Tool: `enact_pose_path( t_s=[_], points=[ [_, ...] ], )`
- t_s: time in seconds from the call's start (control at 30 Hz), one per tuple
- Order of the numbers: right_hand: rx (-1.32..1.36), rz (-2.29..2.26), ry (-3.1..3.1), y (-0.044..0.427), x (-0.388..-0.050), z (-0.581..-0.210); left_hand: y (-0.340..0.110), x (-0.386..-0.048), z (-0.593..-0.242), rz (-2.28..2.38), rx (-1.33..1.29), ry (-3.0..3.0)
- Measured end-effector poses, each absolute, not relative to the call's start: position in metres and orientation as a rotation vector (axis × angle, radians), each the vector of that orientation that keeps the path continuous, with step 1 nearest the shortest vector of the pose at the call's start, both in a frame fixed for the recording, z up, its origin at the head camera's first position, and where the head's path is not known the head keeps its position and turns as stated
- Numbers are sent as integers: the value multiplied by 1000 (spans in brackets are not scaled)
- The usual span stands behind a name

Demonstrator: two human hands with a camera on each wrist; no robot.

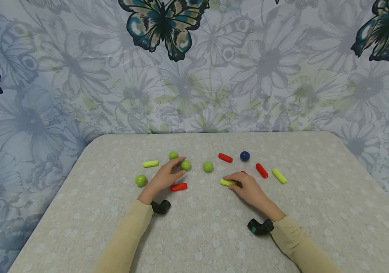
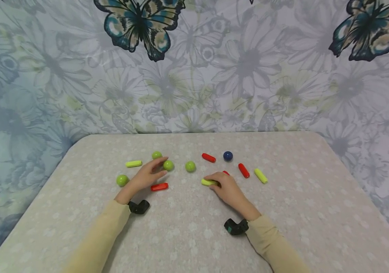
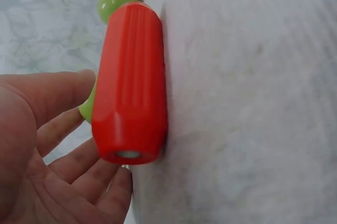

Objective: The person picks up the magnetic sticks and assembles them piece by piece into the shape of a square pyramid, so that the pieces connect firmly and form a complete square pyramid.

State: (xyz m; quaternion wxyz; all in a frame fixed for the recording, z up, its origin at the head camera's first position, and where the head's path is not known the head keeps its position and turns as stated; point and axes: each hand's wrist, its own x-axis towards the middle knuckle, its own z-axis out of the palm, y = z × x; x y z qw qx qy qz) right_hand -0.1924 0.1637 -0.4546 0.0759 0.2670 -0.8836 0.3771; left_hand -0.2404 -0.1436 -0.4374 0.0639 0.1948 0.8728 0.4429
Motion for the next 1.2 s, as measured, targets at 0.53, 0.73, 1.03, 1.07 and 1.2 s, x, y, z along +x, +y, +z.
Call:
enact_pose_path(
  t_s=[0.53,0.73,1.03,1.07,1.2],
  points=[
    [1070,1328,-2646,114,-163,-448,-148,-236,-442,1373,613,2636],
    [1128,1286,-2655,106,-158,-452,-148,-235,-441,1379,624,2629],
    [1120,1292,-2679,106,-157,-451,-148,-235,-439,1371,604,2641],
    [1117,1286,-2689,107,-157,-451,-148,-235,-439,1368,605,2643],
    [1081,1282,-2665,115,-161,-444,-147,-236,-441,1364,601,2646]
  ],
)
